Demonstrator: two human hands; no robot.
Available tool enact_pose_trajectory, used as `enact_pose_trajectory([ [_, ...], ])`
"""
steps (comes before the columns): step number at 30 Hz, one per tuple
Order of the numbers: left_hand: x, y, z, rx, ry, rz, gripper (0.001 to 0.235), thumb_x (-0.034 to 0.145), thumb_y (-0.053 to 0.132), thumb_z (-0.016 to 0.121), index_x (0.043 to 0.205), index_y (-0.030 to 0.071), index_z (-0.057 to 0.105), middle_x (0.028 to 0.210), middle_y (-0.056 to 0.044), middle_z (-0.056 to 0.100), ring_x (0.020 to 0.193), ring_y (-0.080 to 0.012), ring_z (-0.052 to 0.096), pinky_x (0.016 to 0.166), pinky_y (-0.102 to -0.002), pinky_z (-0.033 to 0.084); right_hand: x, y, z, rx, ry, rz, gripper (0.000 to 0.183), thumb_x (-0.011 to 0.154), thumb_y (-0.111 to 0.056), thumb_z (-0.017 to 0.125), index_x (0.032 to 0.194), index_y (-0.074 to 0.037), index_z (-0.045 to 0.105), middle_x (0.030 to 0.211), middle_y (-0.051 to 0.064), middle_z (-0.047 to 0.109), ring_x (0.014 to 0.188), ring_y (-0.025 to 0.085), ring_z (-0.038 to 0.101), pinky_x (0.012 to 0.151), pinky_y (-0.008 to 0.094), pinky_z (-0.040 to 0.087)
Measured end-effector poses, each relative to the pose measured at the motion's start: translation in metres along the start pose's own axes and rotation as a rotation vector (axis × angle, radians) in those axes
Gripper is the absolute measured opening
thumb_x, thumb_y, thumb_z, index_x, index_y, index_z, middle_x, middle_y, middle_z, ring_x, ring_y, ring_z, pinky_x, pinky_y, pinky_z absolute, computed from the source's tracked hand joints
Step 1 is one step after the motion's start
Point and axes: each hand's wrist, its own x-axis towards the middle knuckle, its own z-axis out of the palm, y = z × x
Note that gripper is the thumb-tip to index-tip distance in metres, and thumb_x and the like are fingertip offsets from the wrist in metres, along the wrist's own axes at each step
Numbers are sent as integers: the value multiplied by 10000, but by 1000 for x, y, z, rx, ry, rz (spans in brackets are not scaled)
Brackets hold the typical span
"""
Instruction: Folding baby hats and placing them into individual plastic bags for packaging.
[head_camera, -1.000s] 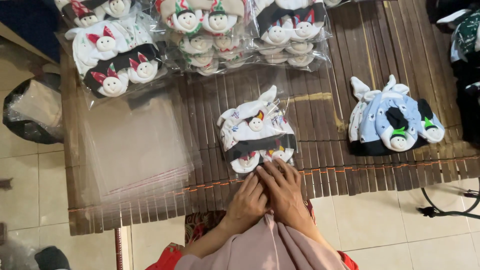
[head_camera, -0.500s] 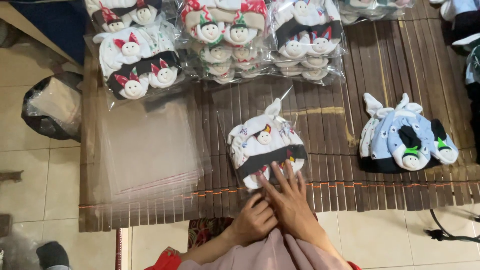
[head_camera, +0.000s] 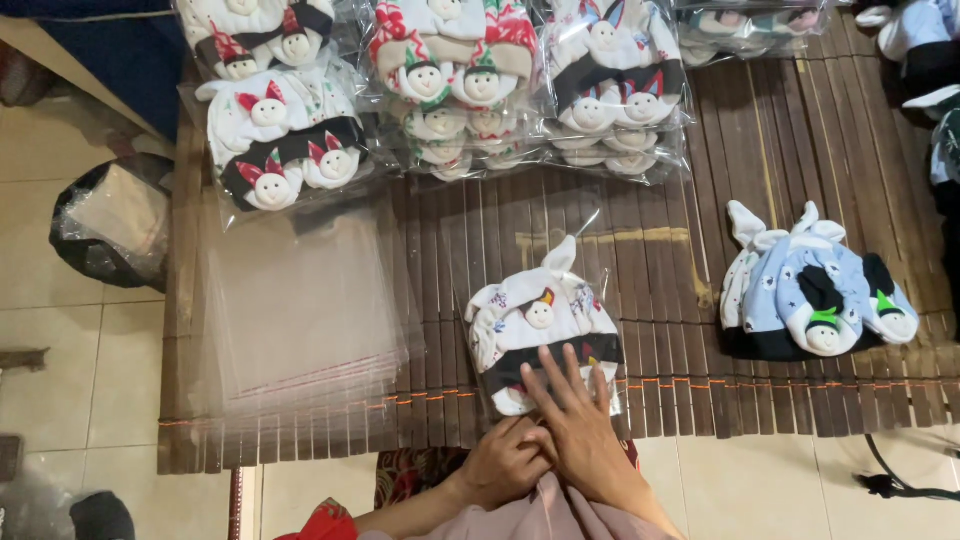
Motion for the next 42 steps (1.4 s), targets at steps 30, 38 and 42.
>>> enact_pose_trajectory([
  [30,6,-3,5,49,-20,-113,209,962,113,628,1124,11,713,1159,-159,686,1129,-314,614,1173,-566,343,83,31,47,-117,-2,214,760,957,-428,606,1630,-291,281,1738,55,113,1586,362,-45,1107,789,16],
  [38,18,-17,-21,-60,-94,-165,432,929,286,680,1218,-35,660,1294,-218,604,1345,-430,480,1171,-572,328,90,46,48,-172,83,159,840,915,-383,664,1642,-266,258,1740,67,125,1599,339,29,1156,762,66],
  [42,17,-24,-53,-143,50,-4,219,915,101,754,1090,-28,732,1198,-185,717,1207,-348,668,1009,-429,573,52,27,11,10,-2,132,775,927,-239,642,1622,-232,300,1723,96,187,1589,348,82,1231,610,142],
])
